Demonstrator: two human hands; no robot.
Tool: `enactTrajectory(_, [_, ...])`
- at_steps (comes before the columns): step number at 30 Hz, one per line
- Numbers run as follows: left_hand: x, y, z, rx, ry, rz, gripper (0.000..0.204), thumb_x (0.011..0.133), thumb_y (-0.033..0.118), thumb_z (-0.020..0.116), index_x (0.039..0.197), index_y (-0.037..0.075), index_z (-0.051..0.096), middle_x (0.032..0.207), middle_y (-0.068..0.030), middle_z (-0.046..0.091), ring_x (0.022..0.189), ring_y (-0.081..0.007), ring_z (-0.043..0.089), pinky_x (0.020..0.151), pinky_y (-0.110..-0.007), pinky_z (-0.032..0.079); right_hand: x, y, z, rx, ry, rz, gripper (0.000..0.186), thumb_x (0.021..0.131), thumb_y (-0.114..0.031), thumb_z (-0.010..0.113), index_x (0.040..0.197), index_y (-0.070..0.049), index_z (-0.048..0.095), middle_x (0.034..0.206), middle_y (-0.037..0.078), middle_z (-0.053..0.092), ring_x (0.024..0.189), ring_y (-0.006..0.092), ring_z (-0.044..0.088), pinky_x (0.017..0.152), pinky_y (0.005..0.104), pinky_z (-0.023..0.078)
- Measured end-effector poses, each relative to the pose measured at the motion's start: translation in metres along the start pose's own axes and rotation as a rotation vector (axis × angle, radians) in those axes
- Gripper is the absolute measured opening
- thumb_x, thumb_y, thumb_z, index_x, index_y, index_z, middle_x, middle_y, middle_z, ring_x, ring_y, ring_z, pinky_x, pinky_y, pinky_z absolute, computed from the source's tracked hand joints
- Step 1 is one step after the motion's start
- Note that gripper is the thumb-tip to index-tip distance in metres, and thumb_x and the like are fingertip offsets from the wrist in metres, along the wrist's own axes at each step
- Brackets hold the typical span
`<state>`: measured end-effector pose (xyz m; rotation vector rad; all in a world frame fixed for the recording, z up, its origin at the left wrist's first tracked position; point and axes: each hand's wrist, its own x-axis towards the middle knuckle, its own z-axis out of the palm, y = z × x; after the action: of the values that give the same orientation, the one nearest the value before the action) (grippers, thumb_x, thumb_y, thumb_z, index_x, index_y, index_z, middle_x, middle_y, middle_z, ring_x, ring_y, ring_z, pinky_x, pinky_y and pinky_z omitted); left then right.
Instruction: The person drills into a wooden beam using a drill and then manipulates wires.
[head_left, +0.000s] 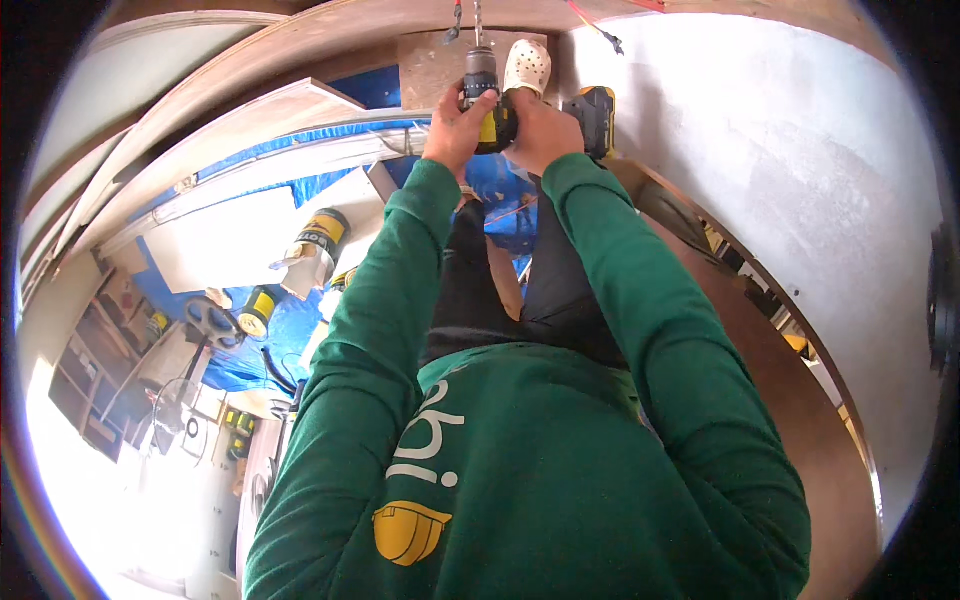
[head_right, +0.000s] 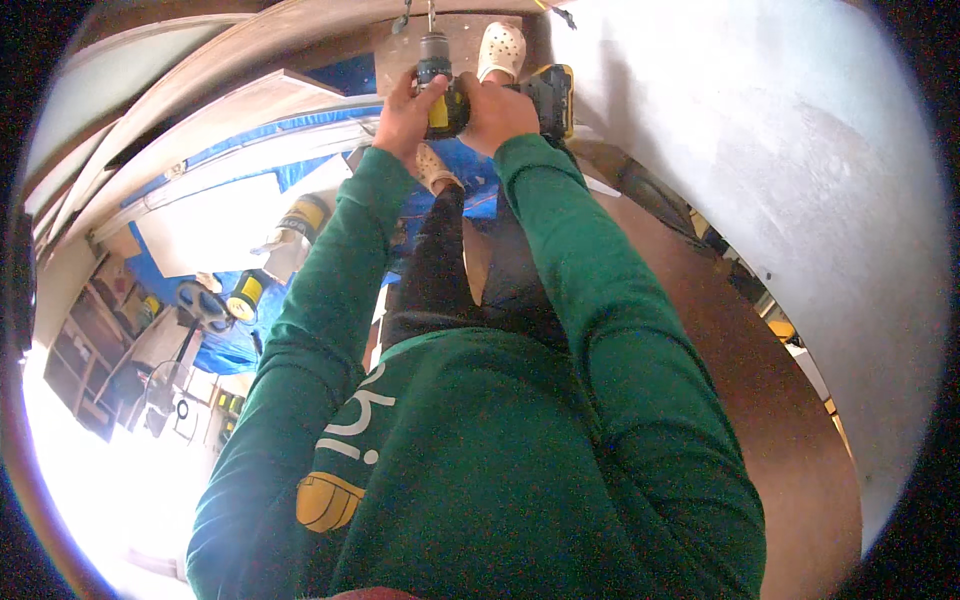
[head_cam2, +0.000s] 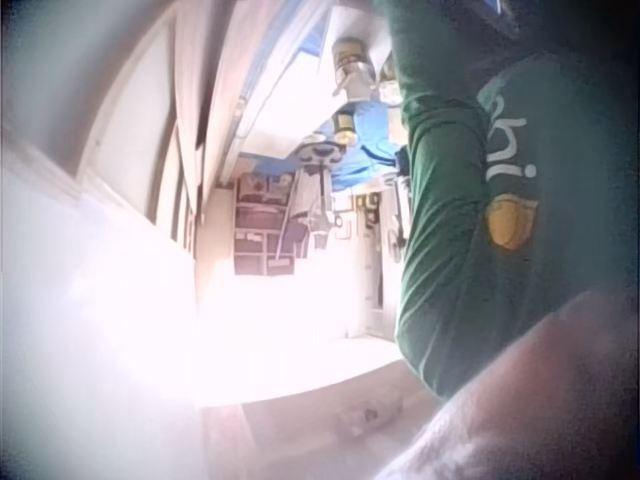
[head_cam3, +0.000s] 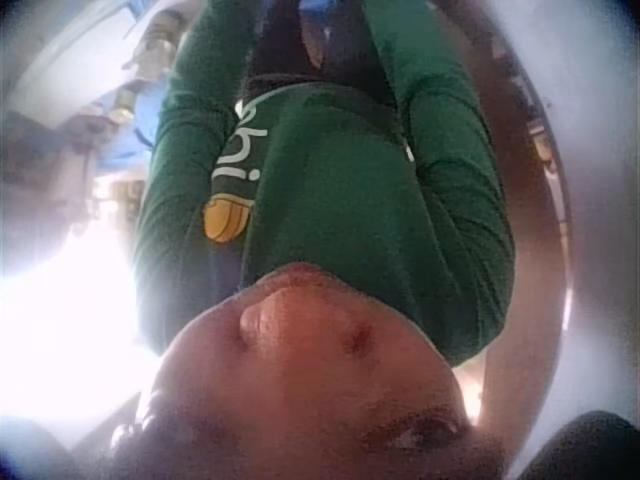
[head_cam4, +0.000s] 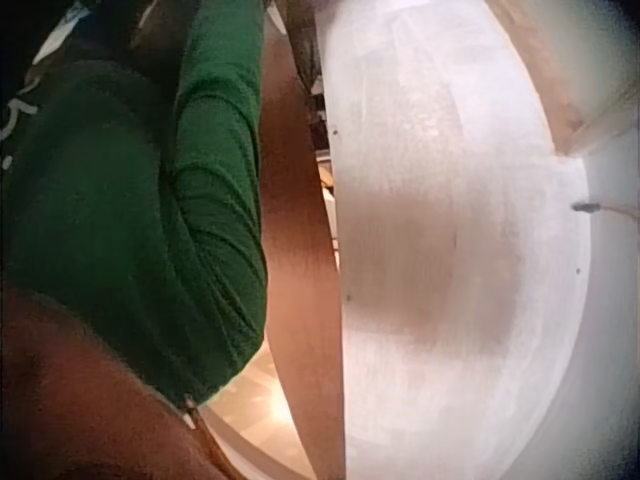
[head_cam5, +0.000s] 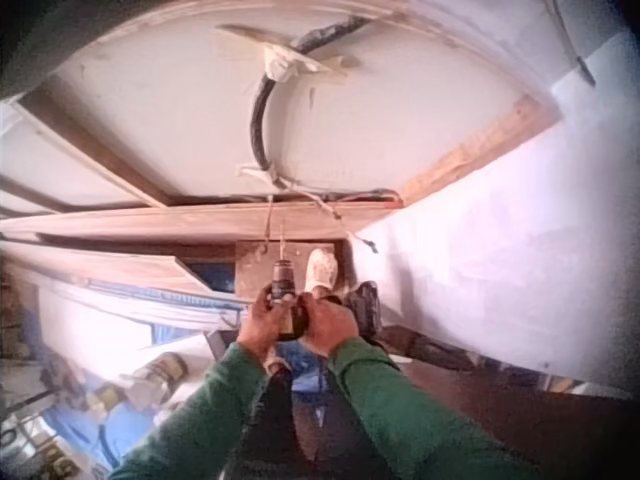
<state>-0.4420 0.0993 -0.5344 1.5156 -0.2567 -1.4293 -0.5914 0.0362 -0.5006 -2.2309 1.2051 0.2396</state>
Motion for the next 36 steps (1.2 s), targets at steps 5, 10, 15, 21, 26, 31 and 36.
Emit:
enactTrajectory(5, [0.008,0.001,-0.019,0.022,-0.009,-0.023,0.052,0.097,0.026,0.073,0.138,0.001,0.054,0.108,-0.0109,0.068,0.093,-0.0176,0.069,0.078,-0.033,0.058,0.014,-0.012,0.013,-0.048,0.055,-0.003,0.037,0.082,-0.020,0.070,0.116,-0.012,0.056,0.094,0.015,0.071,0.085,0.0391,0.073,0.069,0.0503,0.059])
enactTrajectory(10, [0.008,0.003,-0.023,0.028,0.022,0.006,0.053,0.096,0.026,0.075,0.137,0.001,0.055,0.108,-0.0106,0.068,0.092,-0.0164,0.068,0.078,-0.032,0.057,0.017,-0.015,0.015,-0.025,0.122,-0.070,0.030,0.085,-0.018,0.066,0.112,-0.011,0.055,0.090,0.015,0.072,0.082,0.0398,0.073,0.068,0.0514,0.059])
enactTrajectory(15, [0.010,0.003,-0.025,-0.037,-0.019,0.011,0.056,0.093,0.027,0.077,0.137,-0.001,0.057,0.110,-0.0112,0.068,0.093,-0.0148,0.065,0.079,-0.031,0.056,0.019,-0.017,0.017,-0.043,0.118,-0.053,0.029,0.085,-0.019,0.066,0.112,-0.012,0.056,0.091,0.015,0.073,0.082,0.0393,0.073,0.067,0.0513,0.058])
enactTrajectory(21, [0.008,-0.001,-0.025,-0.068,0.050,0.018,0.053,0.094,0.025,0.076,0.136,-0.002,0.058,0.107,-0.0103,0.069,0.093,-0.0143,0.065,0.078,-0.030,0.055,0.022,-0.018,0.016,-0.059,0.041,-0.022,0.051,0.080,-0.026,0.076,0.126,-0.014,0.058,0.102,0.013,0.069,0.087,0.0367,0.073,0.072,0.0474,0.060])
enactTrajectory(26, [0.009,0.005,-0.024,-0.057,0.034,0.039,0.058,0.092,0.026,0.078,0.138,-0.002,0.057,0.107,-0.0110,0.070,0.092,-0.0142,0.066,0.078,-0.030,0.056,0.021,-0.020,0.014,-0.047,0.108,-0.061,0.030,0.085,-0.020,0.067,0.111,-0.012,0.056,0.091,0.015,0.073,0.082,0.0400,0.073,0.067,0.0516,0.059])
enactTrajectory(31, [0.010,-0.003,-0.023,0.000,0.097,0.042,0.069,0.085,0.035,0.085,0.135,-0.005,0.058,0.105,-0.0116,0.071,0.091,-0.0148,0.067,0.079,-0.030,0.056,0.025,-0.018,0.017,-0.049,0.090,-0.032,0.033,0.083,-0.018,0.070,0.111,-0.010,0.056,0.090,0.016,0.073,0.083,0.0406,0.073,0.069,0.0518,0.059])
enactTrajectory(36, [-0.001,0.013,-0.001,0.381,0.251,-0.092,0.089,0.071,0.048,0.093,0.132,-0.008,0.059,0.102,-0.0180,0.074,0.089,-0.0212,0.073,0.077,-0.034,0.058,0.027,-0.014,0.013,0.004,0.047,0.000,0.036,0.081,-0.019,0.073,0.112,-0.007,0.059,0.087,0.017,0.074,0.083,0.0404,0.074,0.069,0.0514,0.060])
